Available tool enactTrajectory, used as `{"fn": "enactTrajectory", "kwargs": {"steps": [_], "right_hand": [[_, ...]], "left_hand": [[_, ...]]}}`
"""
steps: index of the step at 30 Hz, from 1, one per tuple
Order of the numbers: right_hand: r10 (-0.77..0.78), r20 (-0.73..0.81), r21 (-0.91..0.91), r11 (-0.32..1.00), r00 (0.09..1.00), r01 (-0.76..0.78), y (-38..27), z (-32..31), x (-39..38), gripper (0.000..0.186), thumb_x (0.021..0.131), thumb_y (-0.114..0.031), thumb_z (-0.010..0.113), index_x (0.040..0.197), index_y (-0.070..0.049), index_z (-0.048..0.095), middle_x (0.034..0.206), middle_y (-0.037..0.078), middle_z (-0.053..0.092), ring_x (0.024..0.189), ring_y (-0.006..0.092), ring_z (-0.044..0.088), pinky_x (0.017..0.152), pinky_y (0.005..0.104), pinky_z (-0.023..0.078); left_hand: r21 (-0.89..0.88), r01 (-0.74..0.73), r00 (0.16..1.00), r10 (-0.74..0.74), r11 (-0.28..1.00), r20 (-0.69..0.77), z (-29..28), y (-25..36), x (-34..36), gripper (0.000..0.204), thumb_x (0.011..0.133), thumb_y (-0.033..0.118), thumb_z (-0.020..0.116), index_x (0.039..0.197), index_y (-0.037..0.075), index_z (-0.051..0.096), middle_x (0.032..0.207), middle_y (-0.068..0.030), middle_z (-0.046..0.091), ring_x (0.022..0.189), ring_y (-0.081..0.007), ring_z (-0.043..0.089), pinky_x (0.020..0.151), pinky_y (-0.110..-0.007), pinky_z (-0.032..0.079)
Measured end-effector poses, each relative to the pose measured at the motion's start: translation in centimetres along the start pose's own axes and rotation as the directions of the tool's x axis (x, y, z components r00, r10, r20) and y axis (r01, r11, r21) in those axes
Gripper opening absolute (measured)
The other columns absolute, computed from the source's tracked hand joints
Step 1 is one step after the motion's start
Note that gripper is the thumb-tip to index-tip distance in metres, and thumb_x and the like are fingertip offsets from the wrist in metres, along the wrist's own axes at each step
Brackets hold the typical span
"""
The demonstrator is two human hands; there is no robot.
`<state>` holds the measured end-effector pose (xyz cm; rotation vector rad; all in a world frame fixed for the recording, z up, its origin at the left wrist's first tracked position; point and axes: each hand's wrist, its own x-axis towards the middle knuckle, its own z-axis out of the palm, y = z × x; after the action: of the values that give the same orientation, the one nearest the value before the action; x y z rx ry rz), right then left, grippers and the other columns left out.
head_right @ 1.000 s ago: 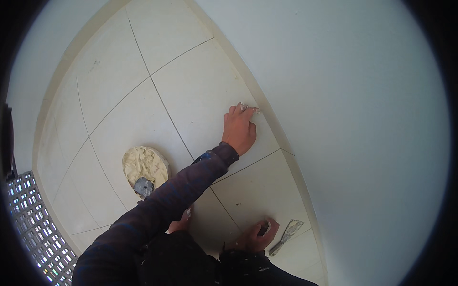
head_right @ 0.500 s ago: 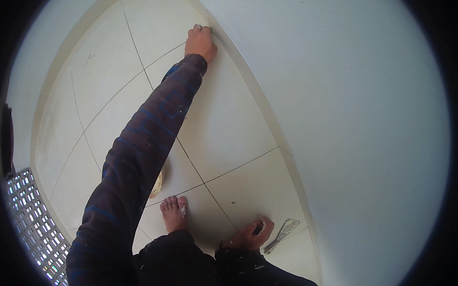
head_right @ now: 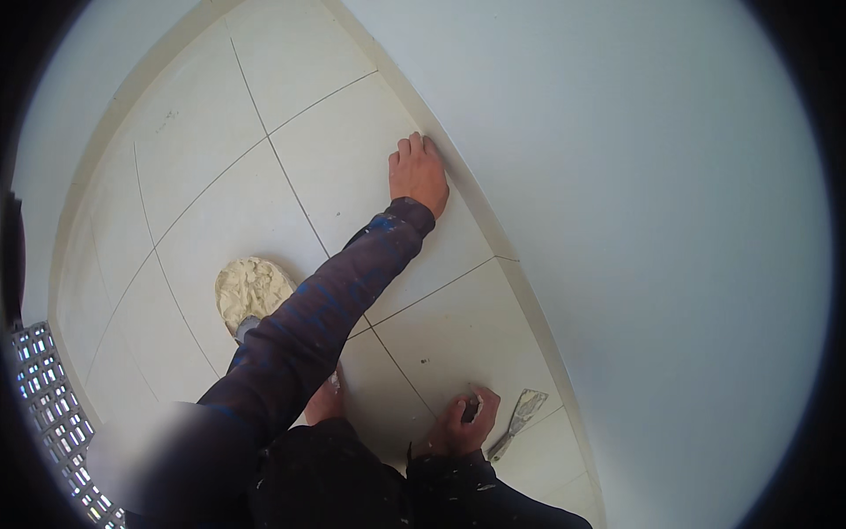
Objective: The person applies grout to the corner joints and seams of a tiled floor by hand and using a putty knife, taking small amounts of material from a bucket and smoothing it into the gaps.
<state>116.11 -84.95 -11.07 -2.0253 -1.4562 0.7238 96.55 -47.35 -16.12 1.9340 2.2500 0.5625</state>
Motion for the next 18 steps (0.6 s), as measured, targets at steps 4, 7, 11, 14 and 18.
{"fn": "enactTrajectory", "kwargs": {"steps": [4, 7, 11, 14, 18], "right_hand": [[-0.031, 0.009, 0.045, 0.999, 0.999, 0.031, -0.8, -1.2, -1.4, 0.032, 0.083, -0.009, 0.063, 0.113, 0.001, 0.06, 0.107, 0.019, 0.06, 0.092, 0.0331, 0.061, 0.08, 0.0405, 0.051], [-0.084, -0.04, 0.028, 0.996, 0.996, 0.085, -0.1, -2.4, -1.9, 0.032, 0.083, -0.007, 0.064, 0.114, 0.0, 0.058, 0.109, 0.015, 0.057, 0.086, 0.0238, 0.055, 0.079, 0.036, 0.049], [-0.085, -0.011, 0.027, 0.996, 0.996, 0.085, 0.2, -3.4, -2.2, 0.032, 0.083, -0.007, 0.064, 0.113, 0.0, 0.058, 0.107, 0.017, 0.058, 0.091, 0.0308, 0.059, 0.083, 0.0402, 0.05], [-0.037, -0.002, 0.072, 0.997, 0.999, 0.037, 0.5, -3.5, -1.9, 0.03, 0.083, -0.009, 0.065, 0.111, 0.001, 0.06, 0.106, 0.02, 0.06, 0.097, 0.038, 0.062, 0.086, 0.0444, 0.051], [-0.11, 0.004, 0.032, 0.993, 0.994, 0.11, 2.3, -3.7, -1.2, 0.03, 0.084, -0.005, 0.064, 0.113, 0.0, 0.058, 0.108, 0.014, 0.058, 0.089, 0.0249, 0.058, 0.08, 0.0357, 0.05]], "left_hand": [[-0.038, -0.022, 0.998, 0.024, 0.999, 0.052, -2.6, 1.7, -4.5, 0.034, 0.084, 0.004, 0.057, 0.117, -0.004, 0.06, 0.119, -0.0165, 0.055, 0.112, -0.031, 0.052, 0.092, -0.042, 0.044], [-0.211, -0.077, 0.982, 0.11, 0.974, 0.152, -3.6, 3.7, -8.8, 0.042, 0.083, 0.003, 0.058, 0.124, -0.004, 0.059, 0.123, -0.019, 0.055, 0.114, -0.0332, 0.051, 0.094, -0.044, 0.044], [-0.295, 0.048, 0.996, -0.022, 0.954, 0.092, -4.5, 2.4, -8.3, 0.054, 0.081, 0.002, 0.059, 0.135, -0.002, 0.054, 0.13, -0.0226, 0.053, 0.118, -0.0372, 0.049, 0.096, -0.047, 0.044], [-0.256, 0.165, 0.986, -0.168, 0.952, 0.011, -3.5, 1.6, -3.8, 0.06, 0.081, 0.003, 0.06, 0.14, -0.001, 0.051, 0.131, -0.023, 0.051, 0.119, -0.0377, 0.047, 0.096, -0.049, 0.042], [-0.209, 0.242, 0.97, -0.229, 0.948, 0.085, -1.5, 3.7, -3.1, 0.061, 0.08, 0.004, 0.061, 0.141, -0.001, 0.052, 0.131, -0.0227, 0.05, 0.12, -0.0376, 0.046, 0.095, -0.048, 0.04]]}}
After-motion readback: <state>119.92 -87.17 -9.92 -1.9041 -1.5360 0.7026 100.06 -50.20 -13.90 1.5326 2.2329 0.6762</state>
